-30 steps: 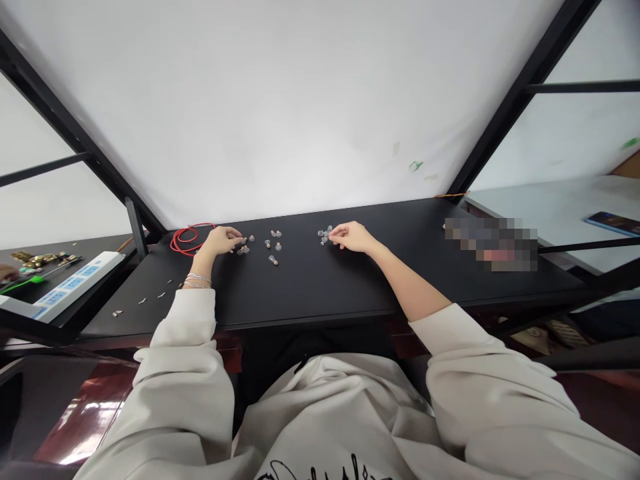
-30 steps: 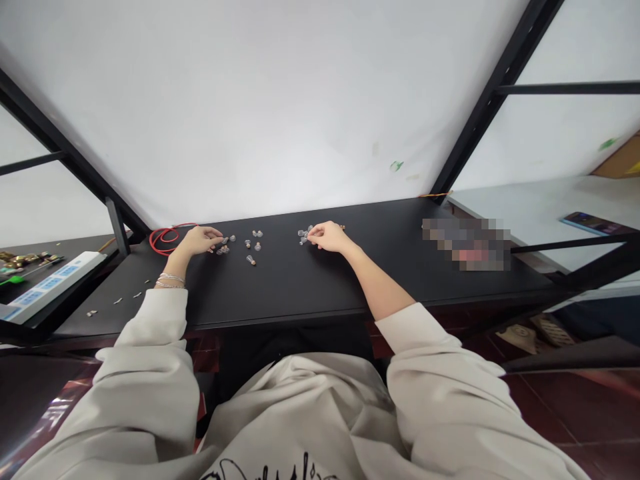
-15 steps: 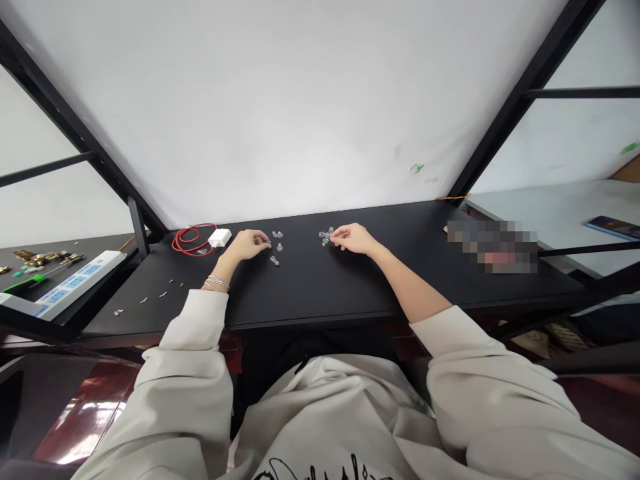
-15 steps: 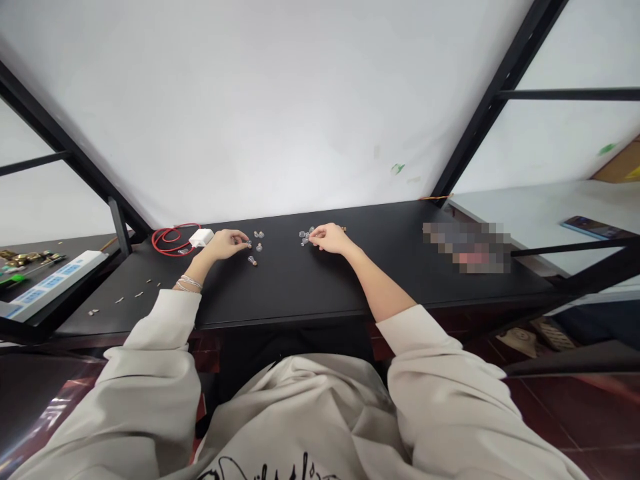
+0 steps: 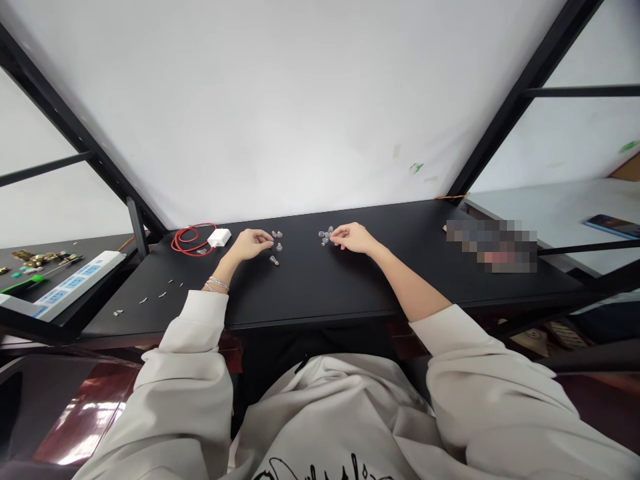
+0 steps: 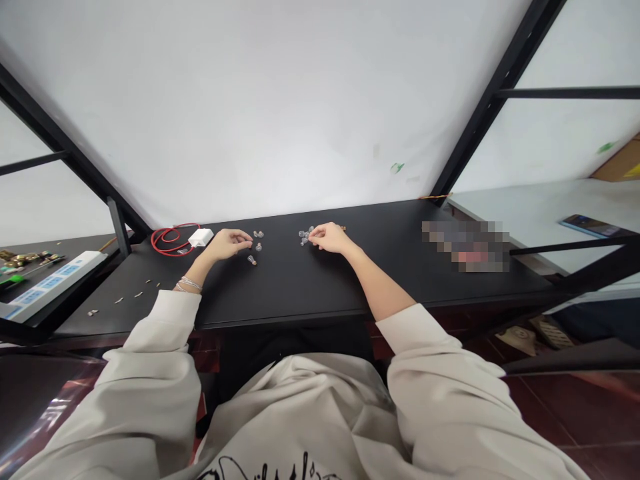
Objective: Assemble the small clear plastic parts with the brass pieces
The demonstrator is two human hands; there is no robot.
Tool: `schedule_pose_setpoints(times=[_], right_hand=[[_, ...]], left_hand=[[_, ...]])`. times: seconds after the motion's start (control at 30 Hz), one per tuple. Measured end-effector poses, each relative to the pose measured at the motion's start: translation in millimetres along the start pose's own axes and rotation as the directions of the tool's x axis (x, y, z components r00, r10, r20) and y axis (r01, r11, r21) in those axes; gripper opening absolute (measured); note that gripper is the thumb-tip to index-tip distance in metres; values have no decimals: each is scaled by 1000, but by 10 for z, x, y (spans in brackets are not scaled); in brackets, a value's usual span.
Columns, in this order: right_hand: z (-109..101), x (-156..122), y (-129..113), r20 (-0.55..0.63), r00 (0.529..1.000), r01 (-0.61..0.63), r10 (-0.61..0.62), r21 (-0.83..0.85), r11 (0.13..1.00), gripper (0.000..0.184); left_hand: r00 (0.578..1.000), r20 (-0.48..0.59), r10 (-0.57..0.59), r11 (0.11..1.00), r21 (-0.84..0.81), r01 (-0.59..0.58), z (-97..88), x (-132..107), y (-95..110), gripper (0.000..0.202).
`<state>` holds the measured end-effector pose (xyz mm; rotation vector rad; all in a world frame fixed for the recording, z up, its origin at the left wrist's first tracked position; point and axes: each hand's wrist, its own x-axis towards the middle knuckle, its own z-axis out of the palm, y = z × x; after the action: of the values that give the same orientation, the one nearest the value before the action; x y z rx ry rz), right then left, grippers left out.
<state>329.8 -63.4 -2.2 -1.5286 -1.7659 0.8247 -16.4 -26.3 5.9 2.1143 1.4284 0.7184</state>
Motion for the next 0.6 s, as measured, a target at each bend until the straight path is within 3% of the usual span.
schedule_pose_setpoints(times=[0.27, 0.43, 0.6], right_hand=[[-7, -7, -12, 0, 1000, -19, 19, -3, 1000, 6], [-8, 2, -1, 1, 1000, -12, 12, 4, 1000, 5], [-6, 19, 24, -1, 1000, -5, 5, 0, 1000, 6]], left_hand=[[989, 149, 6, 994, -111, 10, 15, -73, 111, 36], [919, 393, 22, 991, -127, 31, -54, -102, 149, 43], [883, 465, 61, 994, -105, -13, -67, -100, 148, 27]])
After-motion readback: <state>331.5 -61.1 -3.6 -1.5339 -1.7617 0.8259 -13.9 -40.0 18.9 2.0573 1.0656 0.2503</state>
